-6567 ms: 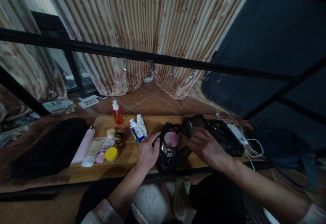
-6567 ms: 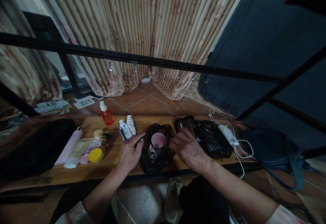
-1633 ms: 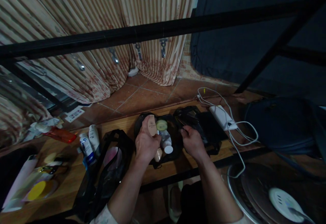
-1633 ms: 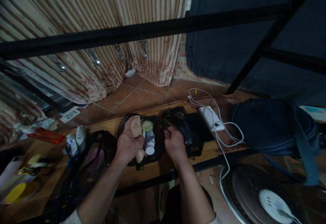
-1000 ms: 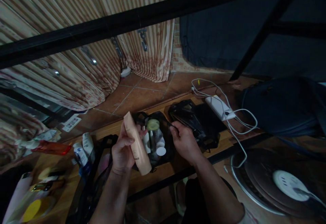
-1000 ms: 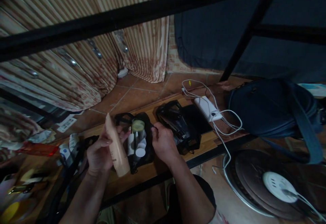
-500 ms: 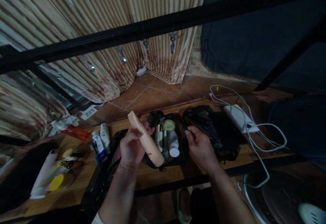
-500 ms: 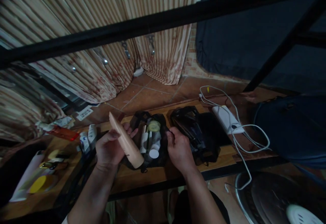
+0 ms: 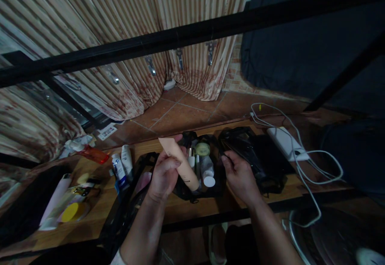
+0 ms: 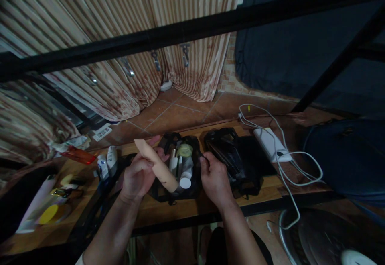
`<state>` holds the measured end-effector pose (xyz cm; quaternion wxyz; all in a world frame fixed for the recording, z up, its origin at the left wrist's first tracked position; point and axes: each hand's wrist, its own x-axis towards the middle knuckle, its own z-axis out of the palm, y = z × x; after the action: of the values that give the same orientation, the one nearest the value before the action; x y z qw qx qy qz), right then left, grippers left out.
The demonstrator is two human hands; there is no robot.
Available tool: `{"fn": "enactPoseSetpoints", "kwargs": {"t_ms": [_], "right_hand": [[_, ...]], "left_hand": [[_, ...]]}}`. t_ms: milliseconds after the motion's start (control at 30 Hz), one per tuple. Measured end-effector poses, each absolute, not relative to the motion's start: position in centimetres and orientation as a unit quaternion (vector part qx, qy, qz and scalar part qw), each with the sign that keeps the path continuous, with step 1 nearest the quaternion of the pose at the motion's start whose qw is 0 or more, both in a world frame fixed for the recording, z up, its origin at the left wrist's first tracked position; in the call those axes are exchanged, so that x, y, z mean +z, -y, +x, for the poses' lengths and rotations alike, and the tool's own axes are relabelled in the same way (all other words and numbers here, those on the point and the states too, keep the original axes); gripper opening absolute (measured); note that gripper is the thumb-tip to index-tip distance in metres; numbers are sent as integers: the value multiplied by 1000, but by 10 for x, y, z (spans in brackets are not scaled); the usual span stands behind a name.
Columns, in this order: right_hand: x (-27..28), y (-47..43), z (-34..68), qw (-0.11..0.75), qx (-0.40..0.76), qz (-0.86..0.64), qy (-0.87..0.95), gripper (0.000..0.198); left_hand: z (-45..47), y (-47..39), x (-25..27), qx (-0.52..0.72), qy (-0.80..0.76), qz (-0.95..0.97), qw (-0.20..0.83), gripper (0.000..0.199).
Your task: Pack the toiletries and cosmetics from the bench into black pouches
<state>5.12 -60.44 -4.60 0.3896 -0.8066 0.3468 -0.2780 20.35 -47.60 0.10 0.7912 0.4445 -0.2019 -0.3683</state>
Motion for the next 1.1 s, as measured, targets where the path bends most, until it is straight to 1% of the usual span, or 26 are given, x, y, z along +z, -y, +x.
{"fn": "enactPoseSetpoints", "kwargs": {"t_ms": [200,300,367,467,567,633,700,733,767,867,967,1100], "right_hand": [[-44,604,52,392,-279,-805,-348,22],[-44,603,52,391,-281,-802,-353,22],[-44,602,53,390,-284,-802,-352,21],[-44,601,53,392,-280,-804,-347,22],[-44,601,54,389,-276,-806,-349,23],[-44,601,54,379,-278,-807,-356,24],[-44,601,54,366,-282,-806,-369,24],[-44,601,54,362,-284,-804,-376,24],[-45,601,54,360,-287,-802,-381,24],[-46,602,55,359,-296,-794,-392,25],[-49,603,57,357,-303,-795,-385,25],[-51,603,57,353,-310,-800,-373,28]], "left_hand": [[201,478,-3,-399,216,476,754,61],[198,481,-4,-410,249,529,700,56],[198,483,-4,-402,291,585,641,50],[199,486,-7,-354,362,675,537,39],[198,489,-10,-294,382,750,453,24],[195,490,-10,-269,374,788,409,18],[191,491,-8,-246,358,809,396,17],[190,492,-6,-234,346,813,405,19],[189,493,-4,-220,333,813,423,26],[186,497,-2,-193,314,804,467,56],[182,505,-7,-163,342,822,425,72],[172,518,-19,-83,349,871,337,78]]}}
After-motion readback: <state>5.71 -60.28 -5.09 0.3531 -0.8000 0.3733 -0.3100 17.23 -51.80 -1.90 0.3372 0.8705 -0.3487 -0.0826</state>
